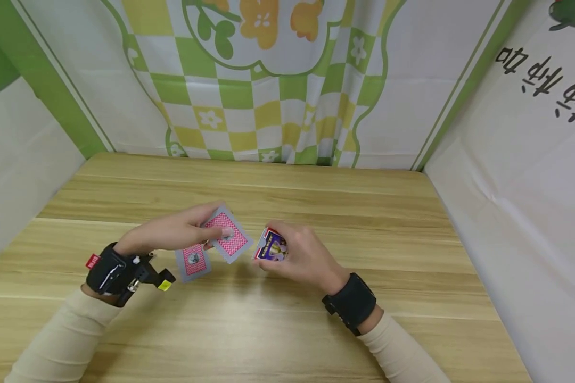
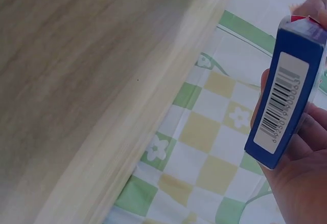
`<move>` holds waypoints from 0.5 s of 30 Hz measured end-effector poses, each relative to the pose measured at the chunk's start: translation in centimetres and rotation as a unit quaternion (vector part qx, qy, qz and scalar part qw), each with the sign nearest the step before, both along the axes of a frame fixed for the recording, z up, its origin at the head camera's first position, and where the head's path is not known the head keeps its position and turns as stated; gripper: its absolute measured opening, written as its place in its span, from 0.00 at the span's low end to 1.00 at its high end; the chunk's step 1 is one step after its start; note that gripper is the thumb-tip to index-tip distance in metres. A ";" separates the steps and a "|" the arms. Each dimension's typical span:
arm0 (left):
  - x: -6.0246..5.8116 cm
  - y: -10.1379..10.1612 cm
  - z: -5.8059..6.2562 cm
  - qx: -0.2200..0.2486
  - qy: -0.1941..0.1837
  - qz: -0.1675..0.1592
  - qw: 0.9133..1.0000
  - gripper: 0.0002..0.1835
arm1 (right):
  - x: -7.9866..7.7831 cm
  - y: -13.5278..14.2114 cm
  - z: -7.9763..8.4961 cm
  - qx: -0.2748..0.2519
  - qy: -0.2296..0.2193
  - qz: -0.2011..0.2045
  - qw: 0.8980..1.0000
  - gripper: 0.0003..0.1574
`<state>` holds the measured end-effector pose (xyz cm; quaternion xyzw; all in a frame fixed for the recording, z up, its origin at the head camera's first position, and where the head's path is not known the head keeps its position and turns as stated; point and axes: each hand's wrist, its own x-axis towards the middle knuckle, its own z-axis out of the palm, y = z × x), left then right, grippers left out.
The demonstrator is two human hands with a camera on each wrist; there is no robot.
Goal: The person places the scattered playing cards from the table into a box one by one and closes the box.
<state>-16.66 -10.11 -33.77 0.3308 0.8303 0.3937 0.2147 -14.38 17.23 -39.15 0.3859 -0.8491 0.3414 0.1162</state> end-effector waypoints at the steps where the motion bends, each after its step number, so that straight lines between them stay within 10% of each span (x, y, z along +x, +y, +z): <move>1: 0.2 0.3 0.2 0.012 0.003 0.009 1.000 0.06 | 0.0 0.0 0.0 -0.001 -0.002 0.005 1.000 0.41; 8: 1.6 1.9 1.6 0.043 -0.003 0.040 0.998 0.06 | 0.2 -0.1 0.1 -0.004 -0.009 0.013 1.000 0.40; 15: 0.6 1.8 -0.4 0.055 -0.010 0.039 0.998 0.08 | 0.2 -0.1 0.3 -0.007 -0.008 0.016 1.000 0.40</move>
